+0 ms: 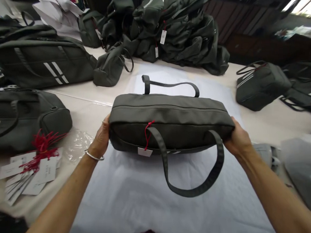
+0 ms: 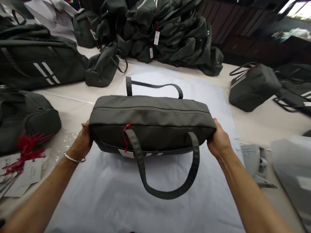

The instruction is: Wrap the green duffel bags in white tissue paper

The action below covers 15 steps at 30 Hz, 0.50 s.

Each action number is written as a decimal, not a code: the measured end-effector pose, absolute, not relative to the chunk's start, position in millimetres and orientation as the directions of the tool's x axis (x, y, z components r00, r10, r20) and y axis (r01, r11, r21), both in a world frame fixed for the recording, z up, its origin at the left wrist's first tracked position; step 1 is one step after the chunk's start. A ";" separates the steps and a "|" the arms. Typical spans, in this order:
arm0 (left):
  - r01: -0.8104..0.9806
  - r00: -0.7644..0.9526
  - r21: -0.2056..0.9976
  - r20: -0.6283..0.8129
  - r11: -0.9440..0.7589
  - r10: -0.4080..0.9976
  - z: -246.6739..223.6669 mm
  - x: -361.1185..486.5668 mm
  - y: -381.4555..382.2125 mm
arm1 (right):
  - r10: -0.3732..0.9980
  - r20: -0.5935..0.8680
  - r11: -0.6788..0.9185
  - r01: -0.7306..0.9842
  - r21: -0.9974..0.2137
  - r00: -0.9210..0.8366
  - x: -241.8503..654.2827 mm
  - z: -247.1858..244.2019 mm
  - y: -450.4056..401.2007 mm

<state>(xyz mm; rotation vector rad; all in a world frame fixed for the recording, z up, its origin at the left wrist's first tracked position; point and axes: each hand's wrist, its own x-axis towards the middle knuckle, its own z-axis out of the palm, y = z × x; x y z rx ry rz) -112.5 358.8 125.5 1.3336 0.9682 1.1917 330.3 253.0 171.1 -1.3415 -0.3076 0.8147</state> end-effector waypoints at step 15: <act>-0.155 0.265 0.987 0.083 -0.042 0.961 94.6 -122.9 393.4 | 0.556 -0.260 0.006 -0.316 -0.949 0.790 286.3 146.9 225.0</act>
